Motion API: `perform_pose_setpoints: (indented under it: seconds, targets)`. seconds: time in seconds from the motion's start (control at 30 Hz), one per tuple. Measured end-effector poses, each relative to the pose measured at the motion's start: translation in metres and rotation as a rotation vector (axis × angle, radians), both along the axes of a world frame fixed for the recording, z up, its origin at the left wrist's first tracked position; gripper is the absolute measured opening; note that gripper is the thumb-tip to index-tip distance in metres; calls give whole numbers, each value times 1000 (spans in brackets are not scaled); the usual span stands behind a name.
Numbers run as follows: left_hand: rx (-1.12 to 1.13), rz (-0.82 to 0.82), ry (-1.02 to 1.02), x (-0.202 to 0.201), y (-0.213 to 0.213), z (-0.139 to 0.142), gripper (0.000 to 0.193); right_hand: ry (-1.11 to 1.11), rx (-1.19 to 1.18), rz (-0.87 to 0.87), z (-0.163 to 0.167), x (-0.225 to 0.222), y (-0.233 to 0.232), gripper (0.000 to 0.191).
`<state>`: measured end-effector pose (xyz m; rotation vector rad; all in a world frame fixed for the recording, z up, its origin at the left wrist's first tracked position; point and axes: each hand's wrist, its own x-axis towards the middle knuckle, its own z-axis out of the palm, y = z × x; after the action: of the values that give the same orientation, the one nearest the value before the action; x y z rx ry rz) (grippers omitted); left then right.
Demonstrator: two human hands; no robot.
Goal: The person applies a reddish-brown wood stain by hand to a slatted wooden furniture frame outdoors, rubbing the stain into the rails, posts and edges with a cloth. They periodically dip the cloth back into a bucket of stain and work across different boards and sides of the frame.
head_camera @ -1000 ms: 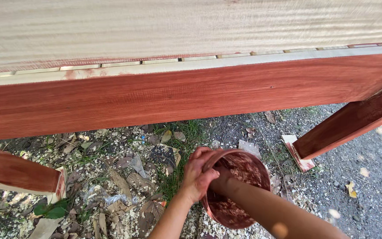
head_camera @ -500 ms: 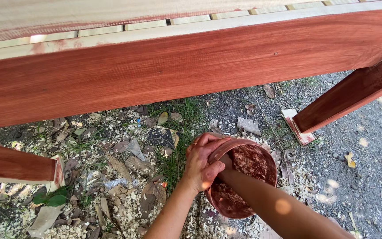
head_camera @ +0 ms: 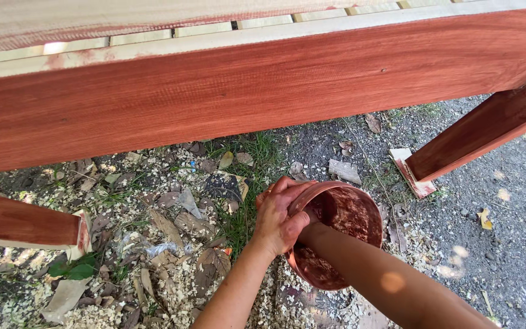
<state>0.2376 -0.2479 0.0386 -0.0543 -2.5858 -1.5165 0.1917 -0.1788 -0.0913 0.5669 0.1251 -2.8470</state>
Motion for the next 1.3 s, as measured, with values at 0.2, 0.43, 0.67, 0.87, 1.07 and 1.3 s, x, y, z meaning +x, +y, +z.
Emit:
perform_pose_setpoints:
  seconds: [0.2, 0.43, 0.67, 0.87, 1.07, 1.3]
  targets:
    - [-7, 37, -64, -6, -5, -6, 75, 484, 518, 964, 0, -30, 31, 33]
    - [115, 194, 130, -20, -30, -36, 52, 889, 1998, 1150, 71, -41, 16, 37]
    - [31, 378, 267, -43, -79, -39, 30, 1352, 2386, 842, 178, -76, 43, 63]
    - [-56, 606, 428, -32, -59, -23, 25, 1370, 1627, 565, 204, -84, 66, 56]
    - [926, 278, 180, -60, -32, -8, 35, 1061, 1114, 481, 188, -88, 61, 55]
    - [718, 289, -228, -82, -36, 5, 58, 813, 652, 493, 174, -89, 66, 63]
